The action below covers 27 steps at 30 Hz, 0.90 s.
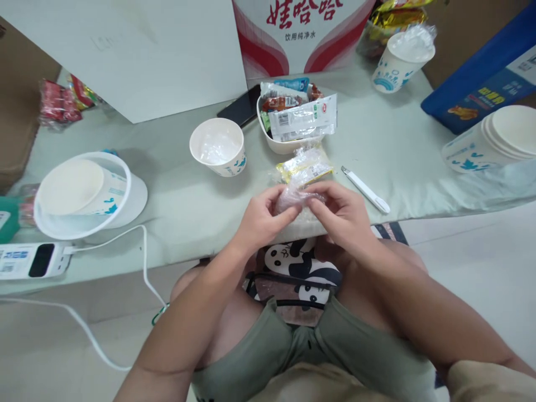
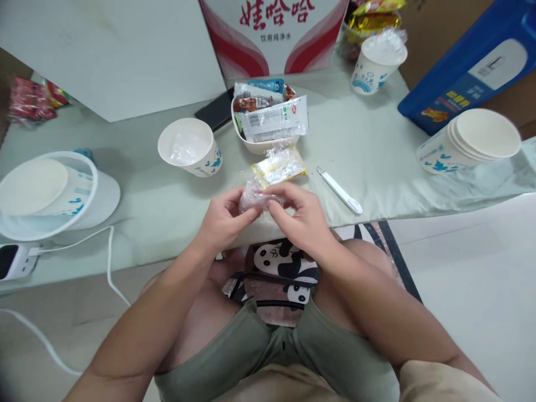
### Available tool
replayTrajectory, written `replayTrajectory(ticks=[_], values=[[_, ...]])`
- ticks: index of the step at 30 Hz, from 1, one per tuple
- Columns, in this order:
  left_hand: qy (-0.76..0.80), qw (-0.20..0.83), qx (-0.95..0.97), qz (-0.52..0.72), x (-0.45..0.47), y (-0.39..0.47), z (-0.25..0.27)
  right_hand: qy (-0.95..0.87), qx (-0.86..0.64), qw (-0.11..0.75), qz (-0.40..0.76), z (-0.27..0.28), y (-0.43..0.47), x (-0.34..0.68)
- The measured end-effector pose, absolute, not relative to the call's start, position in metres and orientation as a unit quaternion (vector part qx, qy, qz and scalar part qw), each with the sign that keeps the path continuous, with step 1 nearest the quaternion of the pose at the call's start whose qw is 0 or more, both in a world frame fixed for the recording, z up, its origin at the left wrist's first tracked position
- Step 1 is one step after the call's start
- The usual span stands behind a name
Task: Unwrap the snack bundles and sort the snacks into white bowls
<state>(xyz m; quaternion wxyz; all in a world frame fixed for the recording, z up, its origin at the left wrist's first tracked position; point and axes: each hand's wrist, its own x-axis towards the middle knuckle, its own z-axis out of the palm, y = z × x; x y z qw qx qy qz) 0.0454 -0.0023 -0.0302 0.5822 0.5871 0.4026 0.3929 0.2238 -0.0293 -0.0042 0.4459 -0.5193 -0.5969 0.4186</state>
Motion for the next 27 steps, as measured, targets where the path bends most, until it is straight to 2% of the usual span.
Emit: replayTrajectory(ticks=[2, 6, 8, 14, 17, 20, 25, 27], values=[[0.408, 0.583, 0.577, 0.402, 0.043, 0.0, -0.029, -0.618, -0.54, 0.45, 0.352, -0.006, -0.026, 0.221], [0.4, 0.545, 0.603, 0.424, 0.036, 0.006, -0.03, -0.641, -0.519, 0.396, 0.403, -0.014, -0.018, 0.213], [0.405, 0.502, 0.609, 0.462, 0.03, 0.01, -0.03, -0.639, -0.529, 0.4, 0.388, -0.016, -0.019, 0.21], [0.472, 0.287, 0.522, 0.65, 0.008, 0.029, -0.026, -0.663, -0.559, 0.435, 0.243, 0.012, -0.015, 0.195], [0.484, 0.232, 0.441, 0.719, -0.004, 0.04, -0.025, -0.731, -0.541, 0.393, 0.133, 0.042, 0.017, 0.17], [0.487, 0.242, 0.378, 0.75, -0.013, 0.046, -0.026, -0.815, -0.516, 0.258, 0.052, 0.066, 0.064, 0.132], [0.48, 0.28, 0.33, 0.763, -0.023, 0.047, -0.026, -0.894, -0.436, -0.103, 0.003, 0.085, 0.116, 0.073], [0.474, 0.29, 0.324, 0.765, -0.025, 0.046, -0.024, -0.882, -0.425, -0.202, 0.012, 0.083, 0.129, 0.059]])
